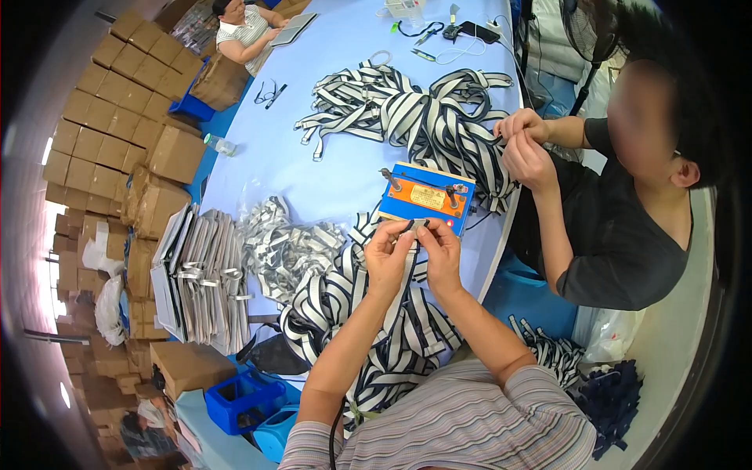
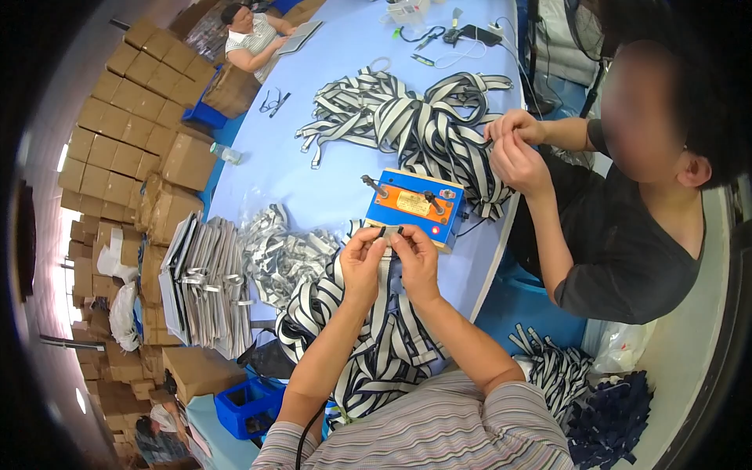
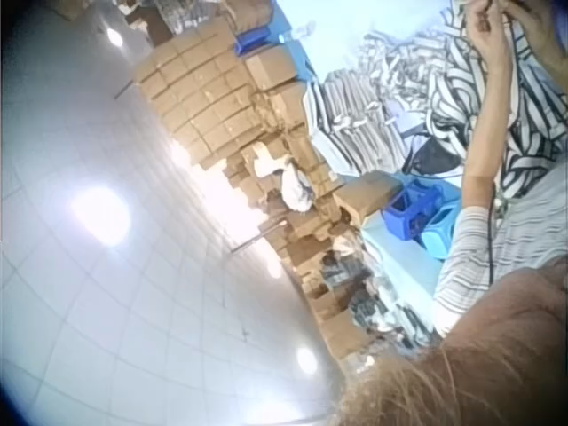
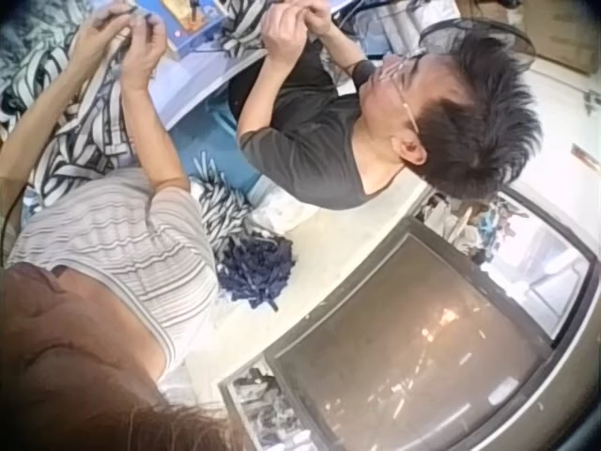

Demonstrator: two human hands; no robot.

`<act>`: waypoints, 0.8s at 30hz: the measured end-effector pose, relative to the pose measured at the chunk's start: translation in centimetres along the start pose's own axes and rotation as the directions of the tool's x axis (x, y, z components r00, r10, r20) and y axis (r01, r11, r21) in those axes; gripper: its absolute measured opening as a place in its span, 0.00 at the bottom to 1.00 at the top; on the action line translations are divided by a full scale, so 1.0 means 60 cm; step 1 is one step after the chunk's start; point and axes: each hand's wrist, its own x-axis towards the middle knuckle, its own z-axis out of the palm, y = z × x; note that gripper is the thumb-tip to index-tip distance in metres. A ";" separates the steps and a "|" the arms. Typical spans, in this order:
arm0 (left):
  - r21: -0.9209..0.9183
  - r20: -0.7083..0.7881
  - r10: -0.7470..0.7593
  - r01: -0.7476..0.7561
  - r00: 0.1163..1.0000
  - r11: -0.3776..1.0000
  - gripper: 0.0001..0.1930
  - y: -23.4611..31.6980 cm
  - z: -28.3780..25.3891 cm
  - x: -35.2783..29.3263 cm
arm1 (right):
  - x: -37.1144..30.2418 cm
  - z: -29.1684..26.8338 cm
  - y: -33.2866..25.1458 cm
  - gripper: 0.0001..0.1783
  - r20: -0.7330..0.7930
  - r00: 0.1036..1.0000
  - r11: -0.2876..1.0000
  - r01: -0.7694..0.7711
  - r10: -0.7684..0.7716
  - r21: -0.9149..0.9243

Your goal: Processing and inspecting fabric or leather straps for product assembly in a workshop environment.

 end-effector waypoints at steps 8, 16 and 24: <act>-0.001 -0.047 -0.092 0.092 0.995 0.996 0.04 -0.015 0.004 0.011 | 0.010 -0.007 0.018 0.03 -0.005 1.000 1.000 -0.016 0.016 0.007; 0.012 -0.147 -0.193 0.197 0.970 0.980 0.02 -0.045 -0.003 0.052 | 0.028 -0.012 0.028 0.07 -0.093 0.988 0.991 -0.129 0.126 -0.025; -0.075 -0.160 -0.238 0.229 0.958 0.971 0.04 -0.053 0.023 0.084 | -0.002 -0.057 0.014 0.10 -0.048 0.993 0.988 -0.114 0.109 -0.100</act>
